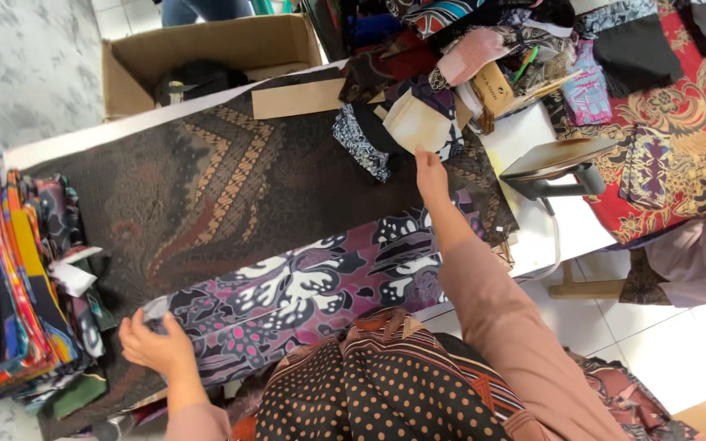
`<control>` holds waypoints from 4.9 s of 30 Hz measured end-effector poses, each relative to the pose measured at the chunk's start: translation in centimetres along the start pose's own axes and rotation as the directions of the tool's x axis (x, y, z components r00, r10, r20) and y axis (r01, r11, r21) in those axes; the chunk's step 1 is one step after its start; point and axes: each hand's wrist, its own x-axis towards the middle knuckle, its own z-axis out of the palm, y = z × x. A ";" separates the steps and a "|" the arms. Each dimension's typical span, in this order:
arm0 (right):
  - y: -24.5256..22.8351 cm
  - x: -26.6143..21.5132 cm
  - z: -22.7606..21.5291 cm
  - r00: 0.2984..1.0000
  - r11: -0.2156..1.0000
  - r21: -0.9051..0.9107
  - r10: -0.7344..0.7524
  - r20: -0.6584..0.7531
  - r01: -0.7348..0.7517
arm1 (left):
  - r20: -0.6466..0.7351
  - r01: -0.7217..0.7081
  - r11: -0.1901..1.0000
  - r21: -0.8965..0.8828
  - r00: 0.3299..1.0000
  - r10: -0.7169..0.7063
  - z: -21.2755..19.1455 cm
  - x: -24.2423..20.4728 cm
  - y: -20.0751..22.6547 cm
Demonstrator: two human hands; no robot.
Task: The person irons a piece of patterned fabric on a table, folds it, and stacks it with other folded fabrics. They then tie the stack with a string. Another person is visible ironing nearby.
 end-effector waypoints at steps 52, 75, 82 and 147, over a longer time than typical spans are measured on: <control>5.3 20.0 -46.9 0.936 0.227 0.952 0.239 -0.258 0.204 | 0.401 -0.123 0.974 0.188 0.915 0.038 -3.7 -23.4 23.8; 9.1 -4.5 -22.2 0.925 0.809 -0.452 -0.301 0.231 0.376 | 0.455 -0.533 0.731 -0.425 0.572 0.682 4.6 -15.6 32.4; 11.0 -5.2 -17.4 0.911 0.777 -0.482 -0.386 0.145 0.405 | 0.464 -0.492 0.831 -0.261 0.691 0.555 3.1 -12.0 17.1; 9.6 -5.9 -14.0 0.995 1.000 -0.018 -0.023 -0.095 0.021 | 0.547 -0.203 0.965 0.167 0.833 0.081 -1.6 4.4 -2.5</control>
